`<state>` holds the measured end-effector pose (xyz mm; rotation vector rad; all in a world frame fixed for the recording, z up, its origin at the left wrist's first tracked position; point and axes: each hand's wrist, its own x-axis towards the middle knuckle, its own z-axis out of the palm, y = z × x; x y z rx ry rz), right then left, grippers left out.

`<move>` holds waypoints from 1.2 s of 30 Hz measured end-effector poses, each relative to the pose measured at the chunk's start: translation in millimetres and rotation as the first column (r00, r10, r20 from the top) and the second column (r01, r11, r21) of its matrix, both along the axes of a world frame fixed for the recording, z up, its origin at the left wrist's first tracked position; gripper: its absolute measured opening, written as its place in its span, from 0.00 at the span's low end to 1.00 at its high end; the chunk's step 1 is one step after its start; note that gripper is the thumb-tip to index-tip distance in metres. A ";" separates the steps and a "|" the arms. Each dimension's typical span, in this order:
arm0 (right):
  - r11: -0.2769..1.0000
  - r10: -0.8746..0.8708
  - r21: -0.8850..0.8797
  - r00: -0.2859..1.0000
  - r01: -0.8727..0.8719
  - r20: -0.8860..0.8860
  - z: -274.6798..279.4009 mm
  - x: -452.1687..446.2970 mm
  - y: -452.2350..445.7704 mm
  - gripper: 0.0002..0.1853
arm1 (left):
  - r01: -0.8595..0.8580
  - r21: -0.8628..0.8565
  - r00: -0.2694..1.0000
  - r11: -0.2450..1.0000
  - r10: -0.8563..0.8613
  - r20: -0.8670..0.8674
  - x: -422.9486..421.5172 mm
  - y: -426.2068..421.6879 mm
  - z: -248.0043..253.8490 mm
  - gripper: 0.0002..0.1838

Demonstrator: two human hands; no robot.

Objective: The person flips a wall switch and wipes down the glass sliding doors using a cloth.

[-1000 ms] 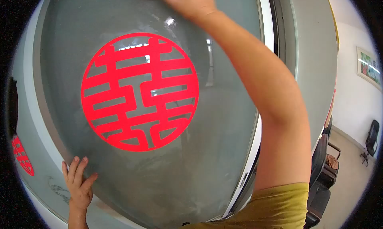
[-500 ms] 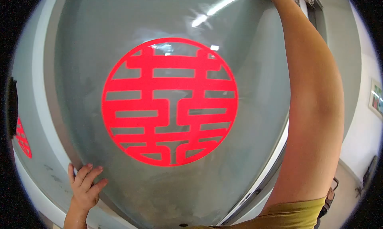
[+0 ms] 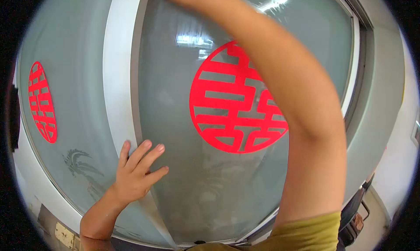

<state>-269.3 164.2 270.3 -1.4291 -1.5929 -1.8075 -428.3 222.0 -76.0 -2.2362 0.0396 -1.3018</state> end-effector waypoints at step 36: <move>0.922 0.235 0.364 0.935 -0.128 -0.265 -124.8 293.7 -205.3 0.29 | 0.087 -0.042 0.992 0.995 -0.082 0.099 12.9 -2.5 -1.5 0.08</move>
